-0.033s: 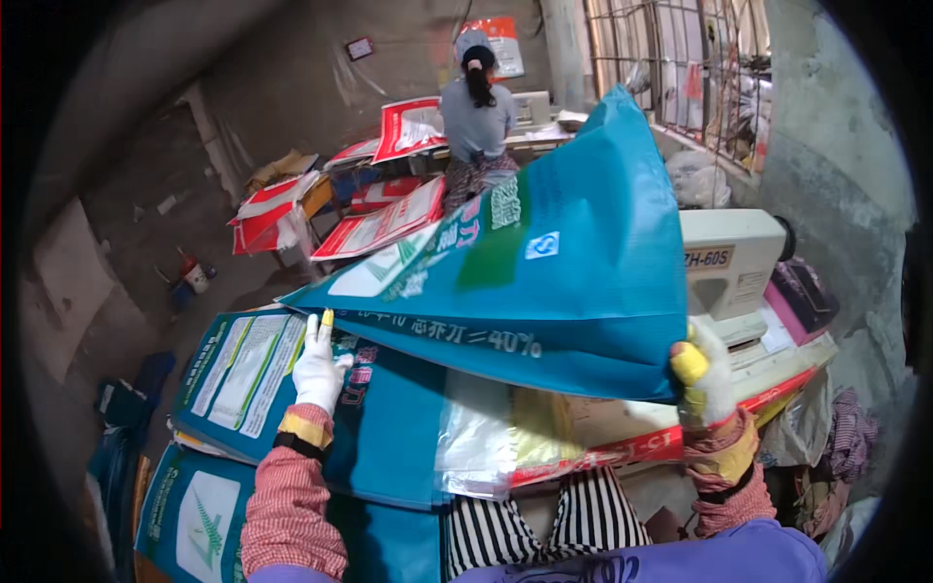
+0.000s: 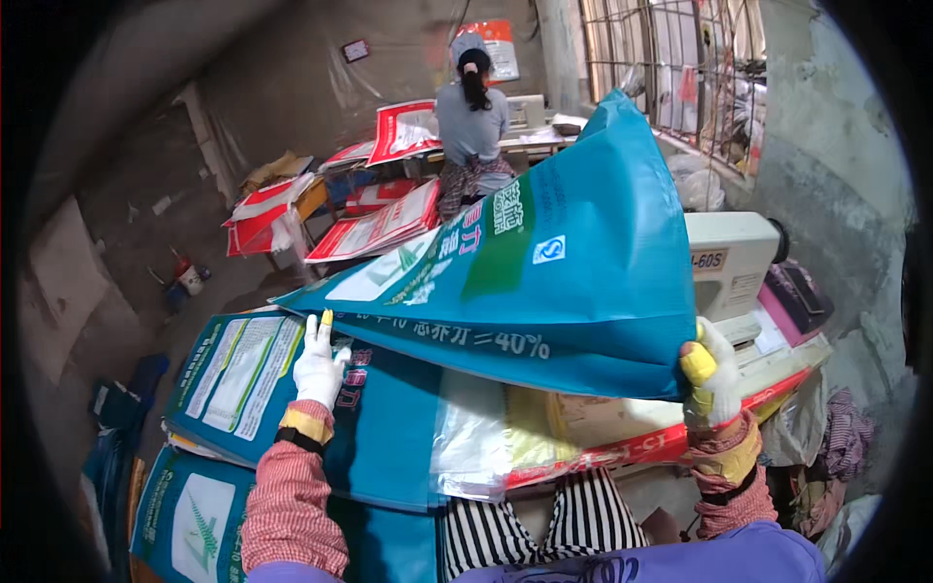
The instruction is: Inserting plastic liners into woven bags and sealing them using an ultrasonic sealing machine.
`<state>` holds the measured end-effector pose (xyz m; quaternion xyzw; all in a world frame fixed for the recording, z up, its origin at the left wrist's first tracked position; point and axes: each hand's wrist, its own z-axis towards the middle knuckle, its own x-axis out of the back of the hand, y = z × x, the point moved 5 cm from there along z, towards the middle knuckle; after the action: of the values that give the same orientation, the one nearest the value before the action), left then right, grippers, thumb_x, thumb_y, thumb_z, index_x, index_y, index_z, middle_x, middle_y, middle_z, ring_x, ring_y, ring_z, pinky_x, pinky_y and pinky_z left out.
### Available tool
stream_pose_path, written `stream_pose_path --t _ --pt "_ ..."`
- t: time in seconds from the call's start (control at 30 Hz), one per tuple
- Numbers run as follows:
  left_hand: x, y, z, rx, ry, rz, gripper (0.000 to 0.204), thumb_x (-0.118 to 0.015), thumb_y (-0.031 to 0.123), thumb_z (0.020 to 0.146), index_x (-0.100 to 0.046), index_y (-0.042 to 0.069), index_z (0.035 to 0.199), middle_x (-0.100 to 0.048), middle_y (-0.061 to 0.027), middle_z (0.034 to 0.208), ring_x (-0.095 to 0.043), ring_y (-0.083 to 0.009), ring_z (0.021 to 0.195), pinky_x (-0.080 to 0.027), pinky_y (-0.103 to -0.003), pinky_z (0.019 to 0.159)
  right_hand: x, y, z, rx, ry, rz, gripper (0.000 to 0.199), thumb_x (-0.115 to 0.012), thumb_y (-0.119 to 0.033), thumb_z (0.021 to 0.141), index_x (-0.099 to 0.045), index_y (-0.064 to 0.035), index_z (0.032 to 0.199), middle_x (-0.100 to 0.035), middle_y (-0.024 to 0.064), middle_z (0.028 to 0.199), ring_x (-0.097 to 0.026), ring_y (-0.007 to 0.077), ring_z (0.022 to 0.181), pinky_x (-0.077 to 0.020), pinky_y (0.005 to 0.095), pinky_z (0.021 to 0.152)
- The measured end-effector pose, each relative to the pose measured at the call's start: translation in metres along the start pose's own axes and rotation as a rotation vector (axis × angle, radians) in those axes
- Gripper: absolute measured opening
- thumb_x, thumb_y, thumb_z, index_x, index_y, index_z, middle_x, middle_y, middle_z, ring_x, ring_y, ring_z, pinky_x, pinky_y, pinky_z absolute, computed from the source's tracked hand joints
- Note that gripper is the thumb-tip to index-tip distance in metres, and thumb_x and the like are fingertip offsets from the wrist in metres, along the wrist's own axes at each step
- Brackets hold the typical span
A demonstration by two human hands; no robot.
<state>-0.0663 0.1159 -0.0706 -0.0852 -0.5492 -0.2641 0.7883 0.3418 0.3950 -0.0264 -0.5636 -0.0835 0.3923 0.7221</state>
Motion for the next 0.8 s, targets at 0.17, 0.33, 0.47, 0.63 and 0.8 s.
stream_pose_path --t 0.17,0.33,0.47,0.63,0.8 --pt "-0.030 0.033 0.038 -0.275 0.065 -0.213 0.044 -0.048 0.006 0.077 -0.051 0.014 0.121 -0.046 -0.0142 0.128 -0.057 -0.0330 0.098 -0.047 -0.038 0.082 0.029 -0.022 -0.011 0.193 0.060 -0.171 0.020 -0.063 -0.021 0.084 -0.055 -0.0046 0.095 -0.056 -0.0010 0.084 -0.051 0.0088 0.075 -0.0423 0.0232 0.068" --pt "0.027 0.010 0.088 -0.171 0.121 -0.781 0.011 -0.047 0.004 0.080 -0.054 0.008 0.087 -0.056 -0.0182 0.067 -0.058 -0.0359 0.067 -0.045 -0.045 0.057 0.025 -0.035 -0.006 0.180 -0.006 -0.096 0.033 -0.069 -0.017 0.078 -0.053 -0.0039 0.104 -0.059 0.0036 0.095 -0.056 0.0137 0.084 -0.0464 0.0263 0.074" --pt "0.166 0.030 0.018 -0.549 0.907 0.180 0.042 -0.047 -0.007 0.071 -0.061 0.006 0.109 -0.059 -0.0086 0.116 -0.056 -0.0259 0.075 -0.046 -0.033 0.070 0.022 -0.030 -0.006 0.193 0.046 -0.221 0.047 -0.072 -0.013 0.074 -0.050 -0.0009 0.115 -0.059 0.0080 0.105 -0.057 0.0182 0.092 -0.0473 0.0298 0.081" --pt "0.129 -0.024 -0.080 -0.486 0.860 0.020 0.051 -0.049 -0.008 0.067 -0.056 0.000 0.117 -0.059 -0.0173 0.112 -0.055 -0.0376 0.084 -0.044 -0.040 0.076 0.045 0.037 0.026 0.027 0.034 -0.136 0.037 -0.062 0.004 0.073 -0.056 -0.0004 0.109 -0.061 0.0058 0.099 -0.056 0.0154 0.089 -0.0457 0.0276 0.079" --pt "-0.032 -0.125 -0.173 -0.094 -0.041 0.207 0.049 -0.058 0.008 0.074 -0.055 0.021 0.121 -0.063 -0.0192 0.087 -0.060 -0.0357 0.065 -0.050 -0.043 0.064 0.003 0.108 0.024 -0.221 -0.153 -0.341 0.031 -0.054 0.010 0.078 -0.061 -0.0007 0.105 -0.063 0.0011 0.092 -0.057 0.0114 0.082 -0.0464 0.0234 0.075"
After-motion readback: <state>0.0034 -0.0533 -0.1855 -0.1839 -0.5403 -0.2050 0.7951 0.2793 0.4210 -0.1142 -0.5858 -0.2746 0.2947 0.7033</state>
